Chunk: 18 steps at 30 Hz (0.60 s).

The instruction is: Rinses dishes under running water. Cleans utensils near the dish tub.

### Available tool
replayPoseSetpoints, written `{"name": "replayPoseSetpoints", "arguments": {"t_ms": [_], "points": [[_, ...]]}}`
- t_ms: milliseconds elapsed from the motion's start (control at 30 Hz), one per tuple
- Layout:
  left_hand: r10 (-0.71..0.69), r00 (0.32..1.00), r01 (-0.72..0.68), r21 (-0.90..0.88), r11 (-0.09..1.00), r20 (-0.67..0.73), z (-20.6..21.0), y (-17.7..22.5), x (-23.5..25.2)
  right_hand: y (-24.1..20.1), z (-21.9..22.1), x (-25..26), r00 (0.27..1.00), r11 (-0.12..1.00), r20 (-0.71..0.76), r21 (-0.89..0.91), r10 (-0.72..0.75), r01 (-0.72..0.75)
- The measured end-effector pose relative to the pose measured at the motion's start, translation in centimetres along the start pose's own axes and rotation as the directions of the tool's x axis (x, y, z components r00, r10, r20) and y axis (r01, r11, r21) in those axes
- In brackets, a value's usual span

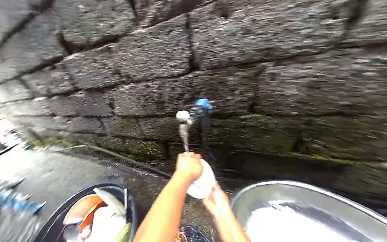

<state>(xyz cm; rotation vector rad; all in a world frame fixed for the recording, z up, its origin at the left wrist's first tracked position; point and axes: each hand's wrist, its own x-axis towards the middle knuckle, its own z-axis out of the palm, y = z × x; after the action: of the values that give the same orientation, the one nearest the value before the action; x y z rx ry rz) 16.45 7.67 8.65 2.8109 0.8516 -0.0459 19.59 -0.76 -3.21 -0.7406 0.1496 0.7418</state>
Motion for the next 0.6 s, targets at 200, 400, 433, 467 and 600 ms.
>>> {"name": "replayPoseSetpoints", "arguments": {"t_ms": [200,400,433,467,600], "points": [[0.214,0.971,-0.182,-0.25,0.951,0.108,0.3,-3.0,0.7,-0.6,0.3,-0.5,0.999,0.993,-0.036,-0.115,-0.021,0.017],[0.15,0.939,-0.053,-0.302,0.952,0.308,-2.7,-5.2,0.4,0.2,1.3,-1.7,1.0,0.962,0.009,-0.272,-0.002,0.005],[0.113,0.954,-0.031,-0.284,0.958,0.277,-2.2,-5.2,0.5,0.4,1.5,-1.8,1.0,0.964,0.022,-0.265,0.009,-0.002],[0.08,0.971,-0.016,-0.27,0.963,0.226,-1.4,-5.1,0.6,0.7,1.6,-1.9,0.999,0.968,0.04,-0.252,0.015,-0.005],[0.016,0.97,0.008,-0.096,0.995,0.242,-0.5,-3.2,-0.1,1.0,1.4,-1.5,0.999,0.978,0.05,-0.208,-0.001,0.011]]}}
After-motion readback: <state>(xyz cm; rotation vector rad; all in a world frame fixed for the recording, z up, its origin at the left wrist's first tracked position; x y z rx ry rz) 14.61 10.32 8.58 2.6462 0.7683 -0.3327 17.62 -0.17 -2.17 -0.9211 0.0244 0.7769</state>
